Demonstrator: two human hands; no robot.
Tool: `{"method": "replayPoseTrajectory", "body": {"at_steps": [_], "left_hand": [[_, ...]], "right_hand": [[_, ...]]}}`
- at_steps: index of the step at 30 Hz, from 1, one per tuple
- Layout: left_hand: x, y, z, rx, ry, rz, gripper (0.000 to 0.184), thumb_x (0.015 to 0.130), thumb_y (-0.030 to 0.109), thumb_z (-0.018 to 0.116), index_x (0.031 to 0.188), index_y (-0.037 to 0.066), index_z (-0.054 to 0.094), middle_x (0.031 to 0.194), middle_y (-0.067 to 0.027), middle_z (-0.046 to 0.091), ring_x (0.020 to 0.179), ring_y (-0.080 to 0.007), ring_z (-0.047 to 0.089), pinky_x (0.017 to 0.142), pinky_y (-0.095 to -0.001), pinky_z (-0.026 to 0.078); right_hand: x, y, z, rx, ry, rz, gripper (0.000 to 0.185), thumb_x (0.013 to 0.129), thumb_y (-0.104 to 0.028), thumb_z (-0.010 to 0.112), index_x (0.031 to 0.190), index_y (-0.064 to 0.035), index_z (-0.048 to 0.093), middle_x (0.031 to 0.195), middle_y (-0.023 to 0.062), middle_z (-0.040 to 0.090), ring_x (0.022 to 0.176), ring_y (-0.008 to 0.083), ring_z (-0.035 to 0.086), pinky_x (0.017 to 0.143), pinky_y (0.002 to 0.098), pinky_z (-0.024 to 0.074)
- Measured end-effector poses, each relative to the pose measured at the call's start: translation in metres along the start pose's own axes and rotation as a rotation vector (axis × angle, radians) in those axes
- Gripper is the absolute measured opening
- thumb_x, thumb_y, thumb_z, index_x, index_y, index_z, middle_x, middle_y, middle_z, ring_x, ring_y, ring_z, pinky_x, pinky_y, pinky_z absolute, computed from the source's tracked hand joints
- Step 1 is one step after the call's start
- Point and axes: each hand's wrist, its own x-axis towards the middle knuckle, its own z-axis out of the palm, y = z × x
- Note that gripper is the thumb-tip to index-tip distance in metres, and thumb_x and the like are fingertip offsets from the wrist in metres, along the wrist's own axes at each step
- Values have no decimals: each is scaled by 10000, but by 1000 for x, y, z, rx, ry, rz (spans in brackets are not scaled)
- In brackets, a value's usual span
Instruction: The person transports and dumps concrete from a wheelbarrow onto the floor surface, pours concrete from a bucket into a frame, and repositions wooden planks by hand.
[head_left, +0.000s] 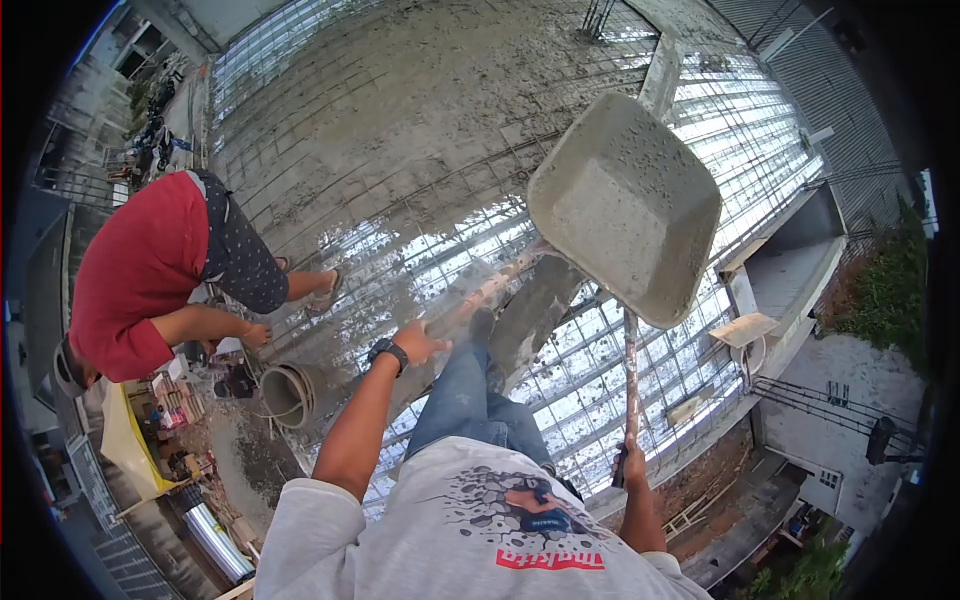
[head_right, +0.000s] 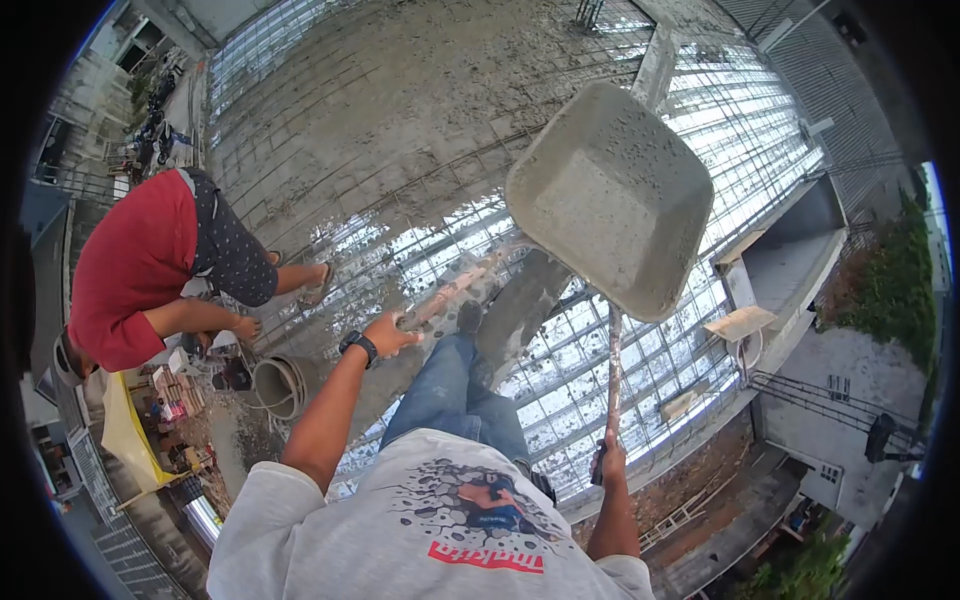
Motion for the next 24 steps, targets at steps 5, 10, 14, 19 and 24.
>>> {"method": "replayPoseTrajectory", "body": {"at_steps": [5,10,14,19,24], "left_hand": [[-49,-54,-13,31,42,-18,658,703,433,762,1153,2,550,697,-57,625,508,-127,566,473,-294,465],[-71,-131,-32,122,-7,3,789,680,457,770,1256,-14,507,753,-80,645,545,-140,575,480,-294,448],[-87,-211,-40,174,59,103,882,684,472,780,1282,-78,437,746,-90,625,517,-138,556,504,-300,460],[-142,-268,-49,208,12,-59,956,673,469,786,1336,-84,375,747,-111,627,516,-145,567,495,-291,456],[-166,-360,-47,255,21,-106,710,662,441,780,1139,-32,548,672,-77,620,506,-154,584,504,-303,476]], "right_hand": [[-27,92,42,48,0,12,584,865,-624,472,922,-45,520,578,32,459,409,160,477,360,313,420],[-50,191,101,94,41,1,512,884,-579,482,830,-71,505,551,29,463,404,160,481,362,310,410],[-82,260,157,194,48,-22,488,882,-568,499,817,-85,496,555,28,461,411,159,479,370,312,417],[-114,348,210,204,81,-4,458,874,-541,530,834,-89,477,576,44,479,417,170,484,382,314,420],[-148,419,250,263,48,-8,458,883,-542,514,799,-93,480,562,39,474,410,162,478,377,308,416]]}}
